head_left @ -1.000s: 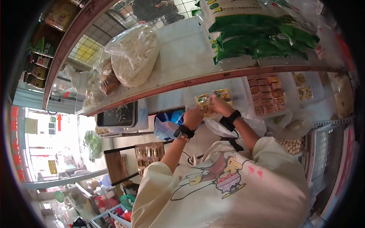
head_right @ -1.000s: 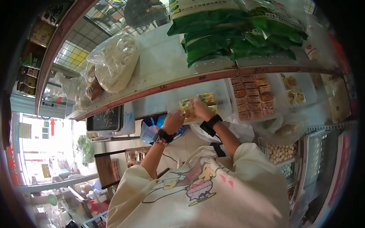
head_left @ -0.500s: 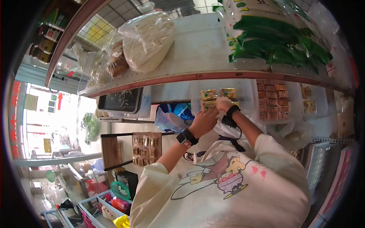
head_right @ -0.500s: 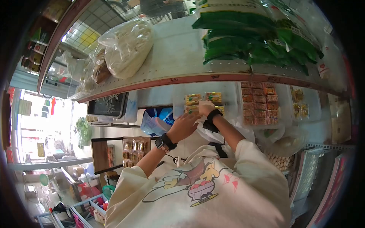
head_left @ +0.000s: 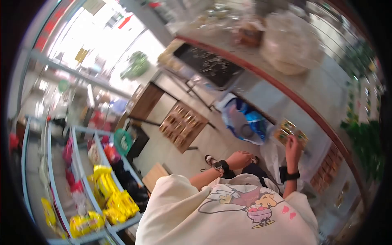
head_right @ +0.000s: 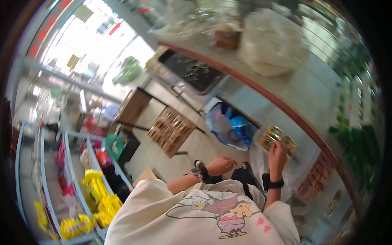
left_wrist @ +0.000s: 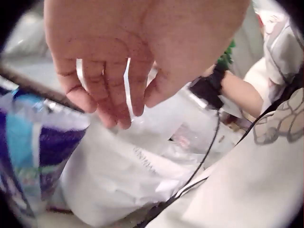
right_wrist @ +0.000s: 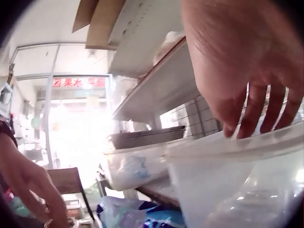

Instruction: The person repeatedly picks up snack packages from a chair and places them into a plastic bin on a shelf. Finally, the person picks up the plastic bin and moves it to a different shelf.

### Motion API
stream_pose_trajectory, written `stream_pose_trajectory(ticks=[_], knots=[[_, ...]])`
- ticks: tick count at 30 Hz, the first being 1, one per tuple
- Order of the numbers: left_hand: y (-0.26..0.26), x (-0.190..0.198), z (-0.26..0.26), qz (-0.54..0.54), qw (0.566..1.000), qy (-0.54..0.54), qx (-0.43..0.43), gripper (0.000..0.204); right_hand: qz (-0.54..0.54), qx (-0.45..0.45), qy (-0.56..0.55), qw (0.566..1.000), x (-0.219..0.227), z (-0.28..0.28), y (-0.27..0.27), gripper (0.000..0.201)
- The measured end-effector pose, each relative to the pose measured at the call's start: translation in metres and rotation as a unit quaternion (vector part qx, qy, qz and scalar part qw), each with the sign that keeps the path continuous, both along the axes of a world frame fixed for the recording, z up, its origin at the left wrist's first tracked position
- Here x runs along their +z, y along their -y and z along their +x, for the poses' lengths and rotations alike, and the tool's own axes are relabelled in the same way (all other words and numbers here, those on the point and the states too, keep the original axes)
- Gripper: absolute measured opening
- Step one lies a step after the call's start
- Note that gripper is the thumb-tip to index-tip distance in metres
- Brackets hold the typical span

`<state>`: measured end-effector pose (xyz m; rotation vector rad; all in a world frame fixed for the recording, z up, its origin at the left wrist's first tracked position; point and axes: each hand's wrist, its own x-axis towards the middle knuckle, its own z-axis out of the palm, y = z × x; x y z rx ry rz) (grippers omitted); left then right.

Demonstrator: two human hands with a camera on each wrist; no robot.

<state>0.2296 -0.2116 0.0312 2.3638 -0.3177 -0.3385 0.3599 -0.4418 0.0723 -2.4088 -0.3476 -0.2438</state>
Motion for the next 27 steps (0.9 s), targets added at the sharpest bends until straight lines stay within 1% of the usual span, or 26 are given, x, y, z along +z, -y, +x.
stream_pose_trajectory(ticks=[1, 2, 3, 5, 6, 7, 8, 9, 10, 12, 13, 14, 15, 16, 17, 18, 19, 20, 22, 23, 26, 27], knots=[[-0.017, -0.018, -0.015, -0.094, 0.991, -0.057, 0.077, 0.022, 0.003, 0.013, 0.011, 1.000, 0.013, -0.011, -0.013, 0.008], [-0.037, -0.049, -0.036, -0.054, 0.986, -0.084, 0.132, 0.023, 0.007, 0.021, 0.024, 0.999, 0.022, -0.020, -0.027, 0.008], [-0.060, -0.086, -0.060, -0.015, 0.977, -0.109, 0.181, 0.024, 0.006, 0.040, 0.064, 0.997, 0.023, -0.026, -0.041, 0.010], [-0.104, -0.143, -0.121, 0.035, 0.939, -0.193, 0.283, 0.020, 0.027, 0.086, 0.082, 0.993, 0.021, -0.036, -0.076, 0.012], [-0.128, -0.159, -0.146, 0.061, 0.900, -0.305, 0.306, 0.022, 0.042, 0.114, 0.094, 0.988, 0.022, -0.043, -0.094, 0.014], [-0.145, -0.147, -0.174, 0.057, 0.881, -0.324, 0.340, 0.025, 0.053, 0.148, 0.069, 0.985, 0.025, -0.049, -0.116, 0.017], [-0.164, -0.167, -0.209, 0.052, 0.837, -0.380, 0.390, 0.030, 0.072, 0.170, 0.039, 0.982, 0.024, -0.056, -0.138, 0.018], [-0.178, -0.181, -0.240, 0.080, 0.807, -0.377, 0.447, 0.030, 0.074, 0.207, 0.025, 0.975, 0.023, -0.060, -0.160, 0.018], [-0.193, -0.200, -0.268, 0.052, 0.770, -0.397, 0.497, 0.032, 0.074, 0.244, 0.009, 0.967, 0.022, -0.066, -0.182, 0.019], [-0.210, -0.200, -0.303, 0.016, 0.726, -0.355, 0.588, 0.030, 0.055, 0.272, 0.021, 0.961, 0.026, -0.083, -0.230, 0.019], [-0.220, -0.204, -0.316, 0.005, 0.721, -0.356, 0.594, 0.030, 0.042, 0.289, 0.032, 0.956, 0.027, -0.089, -0.254, 0.019], [-0.227, -0.211, -0.327, -0.056, 0.696, -0.344, 0.627, 0.030, 0.033, 0.300, 0.032, 0.953, 0.027, -0.095, -0.276, 0.019], [-0.228, -0.216, -0.337, -0.117, 0.667, -0.332, 0.657, 0.030, 0.033, 0.336, 0.005, 0.941, 0.025, -0.100, -0.297, 0.019], [-0.228, -0.219, -0.343, -0.126, 0.662, -0.335, 0.659, 0.030, 0.034, 0.371, -0.022, 0.928, 0.023, -0.106, -0.318, 0.019], [-0.230, -0.222, -0.348, -0.129, 0.666, -0.315, 0.664, 0.030, 0.028, 0.379, -0.022, 0.925, 0.023, -0.112, -0.338, 0.019], [-0.236, -0.224, -0.349, -0.130, 0.670, -0.292, 0.670, 0.030, 0.032, 0.397, -0.007, 0.917, 0.022, -0.117, -0.360, 0.020], [-0.239, -0.220, -0.348, -0.114, 0.687, -0.296, 0.654, 0.031, 0.037, 0.414, 0.008, 0.909, 0.022, -0.121, -0.380, 0.020], [-0.243, -0.216, -0.344, -0.119, 0.683, -0.294, 0.658, 0.031, 0.035, 0.421, 0.011, 0.906, 0.021, -0.126, -0.399, 0.020], [-0.248, -0.212, -0.339, -0.048, 0.720, -0.303, 0.623, 0.031, 0.055, 0.441, 0.006, 0.896, 0.020, -0.137, -0.428, 0.021], [-0.253, -0.208, -0.337, -0.063, 0.721, -0.321, 0.611, 0.030, 0.053, 0.448, 0.008, 0.892, 0.022, -0.142, -0.438, 0.021], [-0.263, -0.188, -0.333, -0.091, 0.708, -0.304, 0.631, 0.028, 0.058, 0.472, -0.001, 0.880, 0.027, -0.150, -0.468, 0.020], [-0.265, -0.185, -0.331, -0.110, 0.690, -0.309, 0.645, 0.028, 0.055, 0.474, -0.005, 0.879, 0.026, -0.150, -0.473, 0.021]])
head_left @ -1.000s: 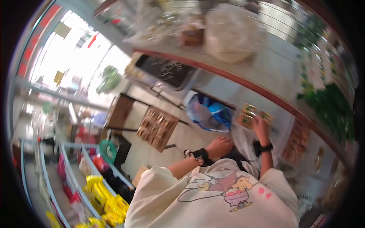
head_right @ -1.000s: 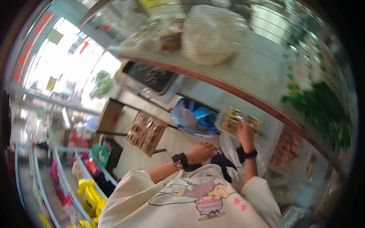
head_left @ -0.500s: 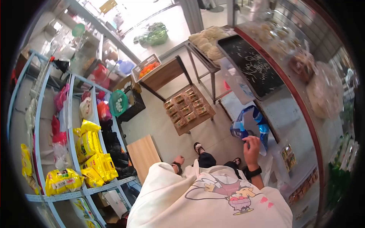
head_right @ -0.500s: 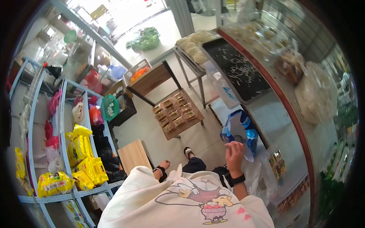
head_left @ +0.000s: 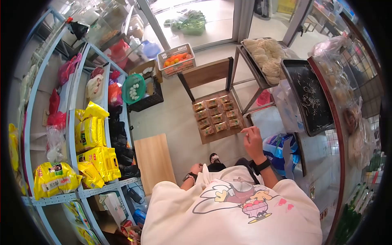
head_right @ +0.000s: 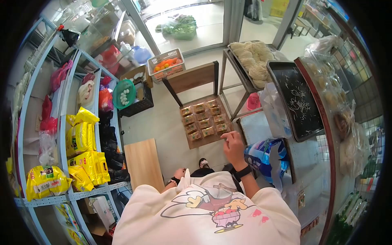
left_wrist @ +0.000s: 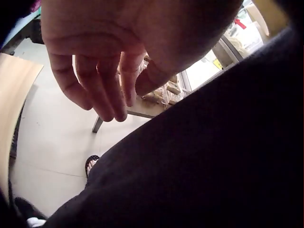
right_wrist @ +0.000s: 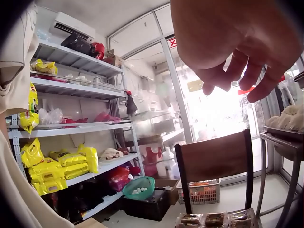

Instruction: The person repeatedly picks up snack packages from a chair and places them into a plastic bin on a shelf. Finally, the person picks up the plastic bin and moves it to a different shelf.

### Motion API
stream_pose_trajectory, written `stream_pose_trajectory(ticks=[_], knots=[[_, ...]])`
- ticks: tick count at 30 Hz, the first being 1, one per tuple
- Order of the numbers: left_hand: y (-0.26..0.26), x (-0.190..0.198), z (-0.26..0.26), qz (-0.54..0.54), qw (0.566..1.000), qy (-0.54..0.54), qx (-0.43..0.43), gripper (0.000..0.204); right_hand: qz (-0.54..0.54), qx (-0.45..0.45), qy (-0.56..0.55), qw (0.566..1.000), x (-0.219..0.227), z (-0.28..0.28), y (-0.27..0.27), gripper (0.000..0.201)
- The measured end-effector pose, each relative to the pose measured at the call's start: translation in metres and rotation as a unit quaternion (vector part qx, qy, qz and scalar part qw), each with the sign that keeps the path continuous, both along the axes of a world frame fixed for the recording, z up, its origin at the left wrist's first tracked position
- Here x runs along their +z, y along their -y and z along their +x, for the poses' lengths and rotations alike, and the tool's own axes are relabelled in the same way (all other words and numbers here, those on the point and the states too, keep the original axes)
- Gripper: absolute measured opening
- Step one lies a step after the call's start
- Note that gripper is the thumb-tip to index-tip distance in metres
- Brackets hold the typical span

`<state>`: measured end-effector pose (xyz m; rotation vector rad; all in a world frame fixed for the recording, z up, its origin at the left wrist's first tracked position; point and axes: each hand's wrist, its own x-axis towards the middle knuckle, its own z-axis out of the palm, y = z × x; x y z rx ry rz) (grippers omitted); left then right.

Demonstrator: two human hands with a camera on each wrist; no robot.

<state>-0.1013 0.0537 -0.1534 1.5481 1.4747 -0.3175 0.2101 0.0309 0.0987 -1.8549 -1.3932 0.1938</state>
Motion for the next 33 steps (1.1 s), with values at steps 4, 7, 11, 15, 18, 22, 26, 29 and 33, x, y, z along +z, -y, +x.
stream_pose_trajectory(ticks=[4, 7, 11, 15, 18, 22, 26, 29, 33], knots=[[0.000, -0.043, -0.018, 0.004, 0.998, 0.040, 0.037, 0.029, -0.063, -0.027, -0.030, 0.997, -0.008, 0.013, -0.006, 0.021], [0.010, -0.075, -0.031, 0.002, 0.997, 0.037, 0.073, 0.030, -0.107, -0.021, -0.033, 0.993, -0.034, 0.037, -0.008, 0.020], [0.019, -0.081, -0.025, -0.077, 0.984, 0.079, 0.141, 0.028, -0.179, -0.002, -0.066, 0.982, -0.081, 0.061, -0.028, 0.017], [0.001, -0.052, 0.012, -0.094, 0.988, -0.018, 0.125, 0.028, -0.261, 0.037, -0.107, 0.959, -0.153, 0.075, -0.068, 0.015], [-0.022, -0.062, 0.034, -0.093, 0.991, 0.012, 0.100, 0.027, -0.307, 0.102, -0.099, 0.941, -0.211, 0.086, -0.101, 0.012], [-0.084, -0.087, 0.091, -0.058, 0.997, 0.028, 0.051, 0.026, -0.428, 0.147, -0.096, 0.887, -0.268, 0.103, -0.146, 0.009], [-0.156, -0.103, 0.152, 0.050, 0.990, 0.095, 0.089, 0.027, -0.446, 0.122, -0.187, 0.866, -0.349, 0.115, -0.187, 0.011], [-0.224, -0.130, 0.202, 0.099, 0.975, 0.110, 0.165, 0.029, -0.378, 0.079, -0.303, 0.871, -0.403, 0.120, -0.226, 0.013], [-0.279, -0.125, 0.244, 0.084, 0.969, 0.048, 0.226, 0.042, -0.385, -0.031, -0.461, 0.799, -0.376, 0.107, -0.282, 0.021]])
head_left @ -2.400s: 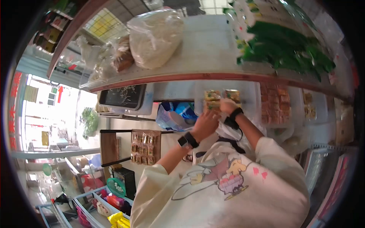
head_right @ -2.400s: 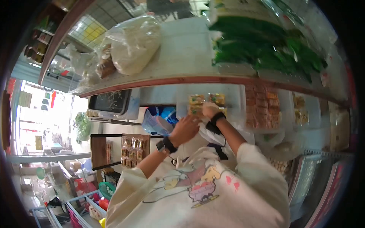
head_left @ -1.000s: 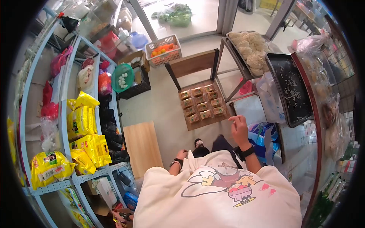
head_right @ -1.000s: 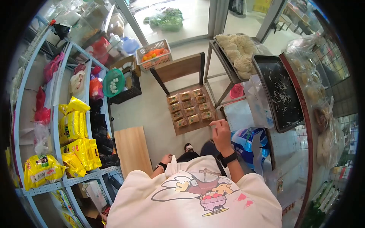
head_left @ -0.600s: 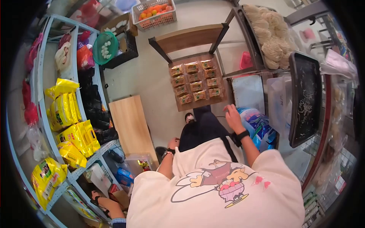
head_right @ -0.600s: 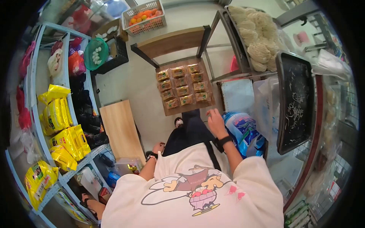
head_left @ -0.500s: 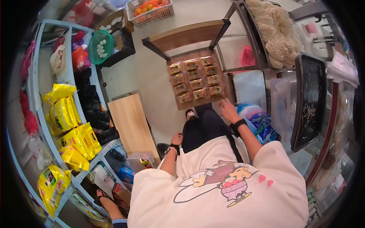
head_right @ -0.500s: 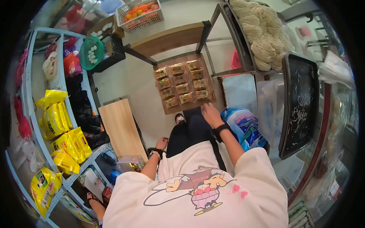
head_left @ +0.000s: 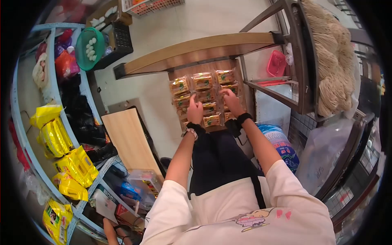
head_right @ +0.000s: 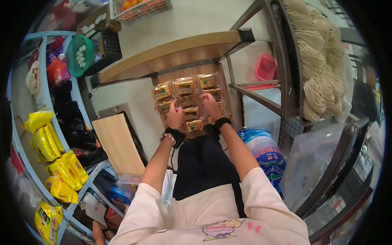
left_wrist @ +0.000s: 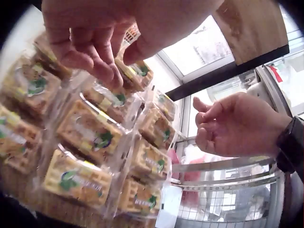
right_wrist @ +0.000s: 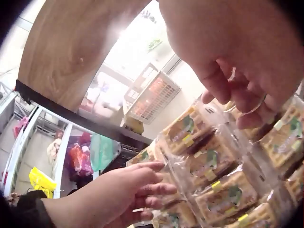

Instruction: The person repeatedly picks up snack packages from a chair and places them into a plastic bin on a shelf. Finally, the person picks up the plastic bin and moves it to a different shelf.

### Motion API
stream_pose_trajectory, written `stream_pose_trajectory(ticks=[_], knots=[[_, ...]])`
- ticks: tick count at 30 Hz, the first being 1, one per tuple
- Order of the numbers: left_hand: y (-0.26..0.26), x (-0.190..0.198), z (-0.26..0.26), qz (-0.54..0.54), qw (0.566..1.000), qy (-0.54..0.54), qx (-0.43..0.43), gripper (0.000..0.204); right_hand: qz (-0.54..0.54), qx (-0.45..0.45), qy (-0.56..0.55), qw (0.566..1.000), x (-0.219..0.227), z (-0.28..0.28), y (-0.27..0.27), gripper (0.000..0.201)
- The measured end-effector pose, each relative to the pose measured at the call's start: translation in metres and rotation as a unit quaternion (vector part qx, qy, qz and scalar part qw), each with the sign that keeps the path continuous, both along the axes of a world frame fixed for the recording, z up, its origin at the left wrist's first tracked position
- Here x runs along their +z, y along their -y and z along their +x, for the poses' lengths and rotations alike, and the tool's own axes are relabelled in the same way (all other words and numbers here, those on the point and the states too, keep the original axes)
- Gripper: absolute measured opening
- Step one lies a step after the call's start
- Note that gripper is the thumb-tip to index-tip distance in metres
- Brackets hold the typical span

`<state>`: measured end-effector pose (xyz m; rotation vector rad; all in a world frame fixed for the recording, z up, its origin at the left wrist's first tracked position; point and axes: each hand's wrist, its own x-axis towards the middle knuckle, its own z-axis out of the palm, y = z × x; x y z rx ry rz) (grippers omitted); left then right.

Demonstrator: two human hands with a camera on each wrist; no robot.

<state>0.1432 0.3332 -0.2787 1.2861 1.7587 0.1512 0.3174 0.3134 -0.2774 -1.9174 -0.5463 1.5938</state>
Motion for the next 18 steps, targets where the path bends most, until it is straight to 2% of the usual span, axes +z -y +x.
stream_pose_trajectory(ticks=[4, 5, 9, 13, 18], knots=[[-0.030, -0.009, 0.020, 0.054, 0.998, -0.025, 0.033, 0.053, 0.028, 0.000, -0.038, 0.999, -0.045, -0.002, -0.021, 0.043], [-0.035, -0.009, 0.021, 0.041, 0.998, -0.017, 0.035, 0.055, 0.033, -0.008, -0.050, 0.998, -0.051, -0.003, -0.023, 0.051], [-0.039, -0.037, 0.014, -0.009, 0.999, 0.006, 0.036, 0.063, 0.004, 0.010, -0.044, 0.999, -0.065, -0.009, -0.026, 0.059], [-0.041, -0.048, 0.012, -0.027, 0.999, 0.018, 0.021, 0.064, -0.010, 0.014, -0.042, 0.999, -0.075, -0.013, -0.026, 0.058], [-0.041, -0.056, 0.017, -0.042, 0.986, 0.128, 0.096, 0.057, 0.006, 0.001, 0.023, 1.000, -0.070, -0.022, -0.027, 0.053]])
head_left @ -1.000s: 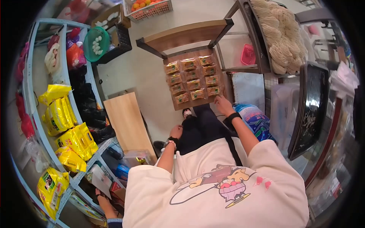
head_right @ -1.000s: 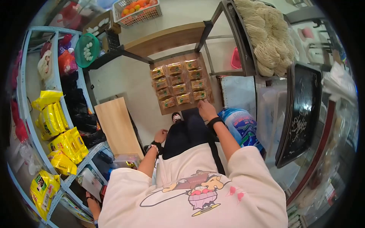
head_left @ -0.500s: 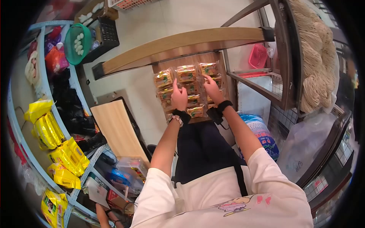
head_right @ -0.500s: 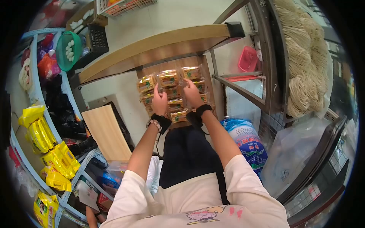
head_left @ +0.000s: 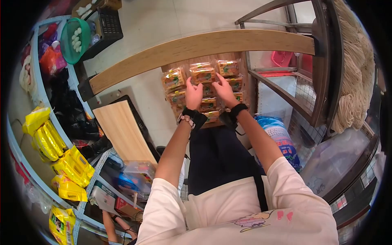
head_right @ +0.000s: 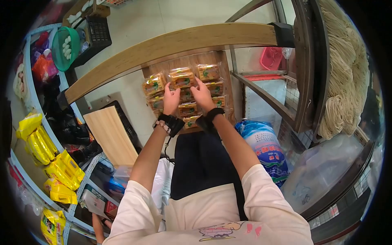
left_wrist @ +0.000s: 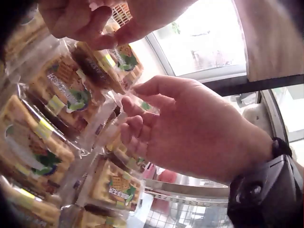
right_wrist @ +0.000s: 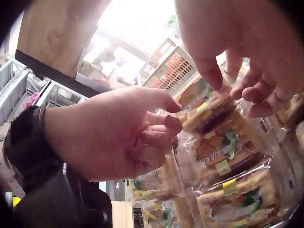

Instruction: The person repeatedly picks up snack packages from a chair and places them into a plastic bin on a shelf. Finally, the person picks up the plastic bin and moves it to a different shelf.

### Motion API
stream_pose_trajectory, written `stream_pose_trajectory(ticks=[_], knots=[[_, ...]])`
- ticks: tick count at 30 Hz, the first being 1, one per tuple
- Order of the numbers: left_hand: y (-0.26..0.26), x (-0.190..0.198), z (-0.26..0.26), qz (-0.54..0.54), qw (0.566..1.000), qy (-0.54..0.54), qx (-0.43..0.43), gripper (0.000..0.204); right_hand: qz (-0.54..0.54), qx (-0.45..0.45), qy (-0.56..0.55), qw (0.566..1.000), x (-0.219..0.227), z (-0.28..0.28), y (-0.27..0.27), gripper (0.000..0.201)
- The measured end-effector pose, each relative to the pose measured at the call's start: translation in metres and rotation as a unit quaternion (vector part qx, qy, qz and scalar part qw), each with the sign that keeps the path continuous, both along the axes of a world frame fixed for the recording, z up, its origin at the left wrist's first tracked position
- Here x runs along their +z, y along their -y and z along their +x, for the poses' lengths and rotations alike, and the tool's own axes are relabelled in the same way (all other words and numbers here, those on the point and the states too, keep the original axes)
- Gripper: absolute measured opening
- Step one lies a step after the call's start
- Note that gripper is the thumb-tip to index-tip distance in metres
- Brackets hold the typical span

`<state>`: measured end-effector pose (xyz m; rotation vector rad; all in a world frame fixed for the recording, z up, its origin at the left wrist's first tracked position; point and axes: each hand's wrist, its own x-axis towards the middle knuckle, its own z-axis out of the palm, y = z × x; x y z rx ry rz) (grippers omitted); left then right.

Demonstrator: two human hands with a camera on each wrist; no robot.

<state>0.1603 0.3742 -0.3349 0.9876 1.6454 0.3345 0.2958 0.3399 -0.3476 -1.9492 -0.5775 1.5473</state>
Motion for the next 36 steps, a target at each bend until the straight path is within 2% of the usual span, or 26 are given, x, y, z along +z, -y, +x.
stream_pose_trajectory(ticks=[3, 6, 10, 12, 14, 16, 18, 19, 21, 25, 28, 30, 31, 32, 33, 34, 36], knots=[[0.003, 0.008, 0.002, -0.007, 1.000, 0.002, -0.004, 0.049, 0.005, -0.021, 0.028, 0.999, 0.009, -0.001, 0.000, 0.051], [0.015, 0.032, 0.002, -0.003, 1.000, -0.020, -0.002, 0.047, 0.025, -0.032, 0.008, 0.999, 0.026, 0.005, 0.006, 0.045], [0.063, 0.058, -0.017, 0.026, 0.998, 0.061, 0.017, 0.041, 0.032, 0.004, 0.037, 0.999, 0.064, 0.009, 0.036, 0.036], [0.085, 0.096, -0.026, 0.042, 0.998, 0.048, -0.012, 0.042, 0.035, 0.052, 0.080, 0.995, 0.094, 0.002, 0.060, 0.031], [0.120, 0.116, -0.046, 0.033, 0.992, 0.125, 0.002, 0.045, 0.036, 0.073, 0.069, 0.994, 0.122, -0.005, 0.090, 0.029], [0.140, 0.162, -0.062, 0.027, 0.992, 0.094, -0.083, 0.044, 0.071, 0.086, 0.081, 0.990, 0.149, -0.016, 0.123, 0.030], [0.167, 0.189, -0.083, -0.003, 0.989, 0.104, -0.108, 0.046, -0.003, 0.140, 0.059, 0.988, 0.178, -0.023, 0.148, 0.032], [0.175, 0.206, -0.090, 0.014, 0.987, 0.111, -0.112, 0.046, 0.012, 0.137, 0.070, 0.988, 0.193, -0.028, 0.160, 0.032], [0.188, 0.241, -0.104, -0.033, 0.983, 0.155, -0.096, 0.048, 0.040, 0.138, 0.076, 0.987, 0.222, -0.039, 0.177, 0.033], [0.207, 0.289, -0.132, 0.025, 0.978, 0.158, -0.137, 0.052, 0.110, 0.132, 0.097, 0.980, 0.280, -0.062, 0.193, 0.033], [0.217, 0.328, -0.130, 0.091, 0.959, 0.260, -0.073, 0.050, 0.161, 0.125, 0.163, 0.965, 0.330, -0.076, 0.210, 0.033], [0.226, 0.370, -0.137, 0.101, 0.954, 0.254, -0.126, 0.053, 0.215, 0.090, 0.142, 0.962, 0.358, -0.088, 0.229, 0.032], [0.229, 0.389, -0.138, 0.130, 0.954, 0.218, -0.161, 0.054, 0.251, 0.077, 0.169, 0.950, 0.378, -0.093, 0.238, 0.030], [0.228, 0.403, -0.138, 0.168, 0.950, 0.180, -0.190, 0.055, 0.239, 0.074, 0.193, 0.949, 0.393, -0.097, 0.250, 0.031], [0.237, 0.395, -0.143, 0.167, 0.940, 0.233, -0.183, 0.056, 0.237, 0.063, 0.204, 0.948, 0.397, -0.101, 0.264, 0.031], [0.244, 0.406, -0.142, 0.154, 0.938, 0.242, -0.197, 0.057, 0.233, 0.051, 0.217, 0.947, 0.401, -0.102, 0.278, 0.031], [0.262, 0.406, -0.140, 0.155, 0.927, 0.208, -0.272, 0.058, 0.216, 0.003, 0.224, 0.950, 0.415, -0.104, 0.310, 0.032]])
